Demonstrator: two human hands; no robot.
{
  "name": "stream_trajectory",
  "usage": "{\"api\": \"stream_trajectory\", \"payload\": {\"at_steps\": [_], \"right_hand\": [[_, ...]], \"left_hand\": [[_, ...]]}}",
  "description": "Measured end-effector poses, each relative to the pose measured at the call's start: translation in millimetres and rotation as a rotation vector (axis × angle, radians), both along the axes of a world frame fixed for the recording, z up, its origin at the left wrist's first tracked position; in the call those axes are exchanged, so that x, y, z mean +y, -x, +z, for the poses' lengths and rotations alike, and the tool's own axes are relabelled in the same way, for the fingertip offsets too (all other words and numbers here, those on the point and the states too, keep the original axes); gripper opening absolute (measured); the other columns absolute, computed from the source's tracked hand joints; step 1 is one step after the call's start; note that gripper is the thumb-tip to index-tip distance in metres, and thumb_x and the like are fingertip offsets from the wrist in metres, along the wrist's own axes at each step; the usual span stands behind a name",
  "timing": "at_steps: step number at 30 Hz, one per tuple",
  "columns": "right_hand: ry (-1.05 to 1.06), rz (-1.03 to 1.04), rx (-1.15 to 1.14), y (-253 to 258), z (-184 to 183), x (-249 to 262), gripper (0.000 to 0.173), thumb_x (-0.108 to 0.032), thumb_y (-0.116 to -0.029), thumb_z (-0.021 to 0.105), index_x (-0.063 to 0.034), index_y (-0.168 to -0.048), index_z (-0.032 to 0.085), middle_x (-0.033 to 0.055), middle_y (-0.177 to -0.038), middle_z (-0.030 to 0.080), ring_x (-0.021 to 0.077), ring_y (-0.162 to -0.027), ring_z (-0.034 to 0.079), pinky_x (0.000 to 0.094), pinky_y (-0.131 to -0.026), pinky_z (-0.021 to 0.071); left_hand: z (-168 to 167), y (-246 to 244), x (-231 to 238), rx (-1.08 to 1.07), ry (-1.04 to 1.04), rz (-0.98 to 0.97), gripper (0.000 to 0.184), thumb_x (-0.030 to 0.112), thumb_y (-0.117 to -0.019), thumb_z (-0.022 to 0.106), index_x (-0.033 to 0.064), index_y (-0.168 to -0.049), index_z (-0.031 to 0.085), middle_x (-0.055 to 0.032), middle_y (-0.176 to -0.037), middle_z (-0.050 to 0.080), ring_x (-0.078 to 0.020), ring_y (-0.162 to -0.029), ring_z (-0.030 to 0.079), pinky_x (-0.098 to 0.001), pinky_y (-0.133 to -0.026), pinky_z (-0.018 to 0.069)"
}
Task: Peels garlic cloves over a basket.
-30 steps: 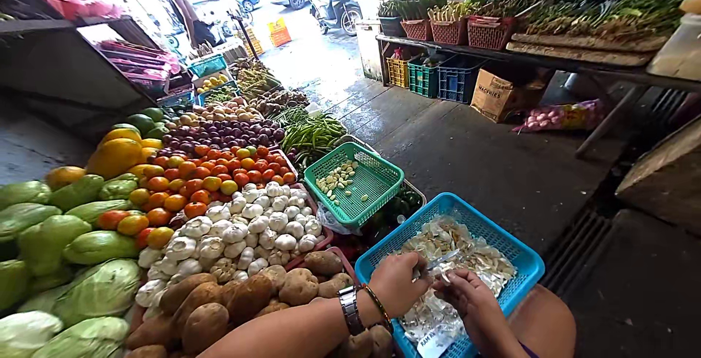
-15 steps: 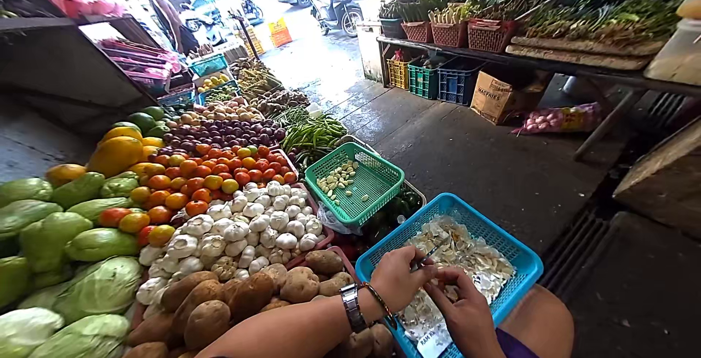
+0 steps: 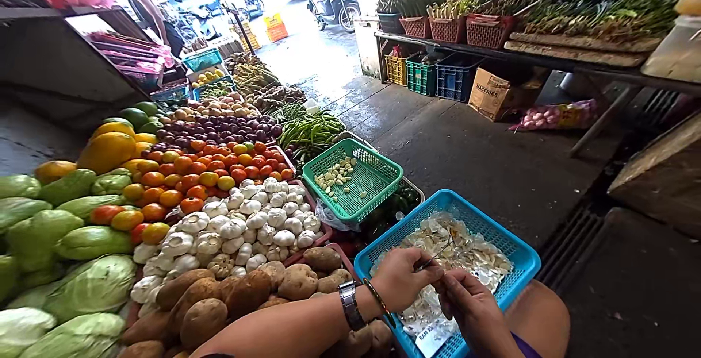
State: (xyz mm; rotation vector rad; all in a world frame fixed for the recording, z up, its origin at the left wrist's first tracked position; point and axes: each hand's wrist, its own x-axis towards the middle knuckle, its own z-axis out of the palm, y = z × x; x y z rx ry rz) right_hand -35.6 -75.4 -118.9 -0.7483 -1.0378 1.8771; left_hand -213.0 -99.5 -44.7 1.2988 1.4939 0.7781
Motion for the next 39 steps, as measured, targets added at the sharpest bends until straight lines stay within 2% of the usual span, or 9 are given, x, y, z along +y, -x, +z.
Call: {"api": "stream_trajectory", "payload": {"at_steps": [3, 5, 7, 12, 16, 18, 24, 35, 39], "right_hand": [[0.168, -0.002, 0.067, 0.9, 3.4, 0.0, 0.012, -0.01, -0.1, 0.061, -0.0039, -0.099, 0.072, 0.013, -0.087, 0.074, 0.0066, -0.055, 0.06, 0.02, -0.051, 0.0514], [0.27, 0.028, 0.144, -0.9, 3.3, 0.9, 0.01, -0.01, -0.0997, 0.062, -0.0047, -0.101, 0.071, 0.0141, -0.09, 0.073, 0.0071, -0.056, 0.06, 0.0203, -0.052, 0.0514], [0.344, 0.058, 0.222, -3.3, 1.5, 1.9, 0.01, -0.012, -0.0994, 0.064, -0.0072, -0.099, 0.073, 0.0127, -0.089, 0.073, 0.0068, -0.057, 0.06, 0.0202, -0.052, 0.0517], [0.37, 0.194, 0.315, -10.3, -0.7, 8.0, 0.011, -0.022, -0.097, 0.07, -0.0123, -0.1, 0.074, 0.0069, -0.087, 0.07, 0.0074, -0.063, 0.062, 0.0223, -0.059, 0.0553], [0.28, 0.209, 0.204, -14.2, 17.5, 10.3, 0.013, -0.023, -0.104, 0.056, -0.015, -0.108, 0.065, 0.0008, -0.088, 0.068, 0.0063, -0.065, 0.059, 0.0229, -0.062, 0.0529], [0.25, 0.186, 0.246, -18.1, 19.8, 14.5, 0.014, -0.017, -0.106, 0.052, -0.0119, -0.11, 0.064, 0.003, -0.092, 0.069, 0.0071, -0.066, 0.06, 0.0231, -0.061, 0.0523], [0.287, 0.171, 0.399, -17.9, 19.4, 12.8, 0.012, -0.016, -0.1048, 0.056, -0.0123, -0.107, 0.067, 0.0062, -0.092, 0.071, 0.0087, -0.068, 0.062, 0.0239, -0.062, 0.0536], [0.36, 0.166, 0.425, -12.5, 19.3, 10.7, 0.013, -0.014, -0.1053, 0.055, -0.008, -0.109, 0.065, 0.0075, -0.089, 0.068, 0.0108, -0.069, 0.063, 0.0253, -0.064, 0.0546], [0.223, 0.117, 0.197, -2.8, 25.6, -1.1, 0.015, -0.013, -0.1049, 0.049, -0.0116, -0.111, 0.063, -0.0017, -0.086, 0.07, 0.0035, -0.067, 0.061, 0.0207, -0.06, 0.0515]], "left_hand": [[0.5, -0.5, 0.2, -0.022, 0.005, 0.007, 0.018, 0.022, -0.1009, 0.065, 0.0052, -0.104, 0.071, 0.0011, -0.085, 0.071, -0.0028, -0.07, 0.062, -0.0226, -0.067, 0.0512], [1.0, -1.1, 1.2, -0.093, 0.048, 0.026, 0.016, 0.021, -0.1006, 0.066, 0.0054, -0.103, 0.07, 0.0019, -0.081, 0.07, -0.0016, -0.06, 0.056, -0.0206, -0.057, 0.0463], [1.0, -1.6, 2.2, -0.19, 0.108, 0.034, 0.016, 0.02, -0.101, 0.066, 0.0055, -0.104, 0.07, 0.0016, -0.079, 0.069, -0.0015, -0.051, 0.049, -0.0193, -0.049, 0.0405], [1.9, -3.2, 3.1, -0.314, 0.142, 0.054, 0.013, 0.018, -0.0998, 0.066, 0.0049, -0.102, 0.069, 0.0013, -0.076, 0.067, -0.0012, -0.049, 0.047, -0.0181, -0.046, 0.0375], [7.5, -2.8, -2.6, -0.205, -0.071, 0.104, 0.026, 0.022, -0.1066, 0.052, 0.0031, -0.112, 0.069, 0.0022, -0.079, 0.065, -0.0046, -0.064, 0.058, -0.0227, -0.059, 0.0501], [7.2, -2.9, -3.7, -0.167, -0.194, 0.049, 0.037, 0.025, -0.1103, 0.041, 0.0035, -0.123, 0.068, 0.0049, -0.08, 0.065, -0.0021, -0.06, 0.052, -0.0196, -0.054, 0.0446], [5.9, -3.5, -11.8, 0.07, -0.382, -0.199, 0.043, 0.029, -0.1062, 0.055, 0.0077, -0.144, 0.057, -0.003, -0.096, 0.07, -0.006, -0.078, 0.065, -0.0243, -0.072, 0.0575], [-2.5, -2.9, -10.5, 0.014, -0.397, -0.16, 0.032, 0.02, -0.1047, 0.059, 0.0087, -0.134, 0.066, -0.0008, -0.109, 0.074, -0.0044, -0.086, 0.07, -0.0229, -0.079, 0.0598], [-8.8, -3.5, -21.8, 0.16, -0.502, -0.092, 0.028, 0.022, -0.1032, 0.06, 0.0121, -0.128, 0.07, 0.0014, -0.111, 0.075, -0.0036, -0.091, 0.071, -0.0252, -0.084, 0.0608]]}}
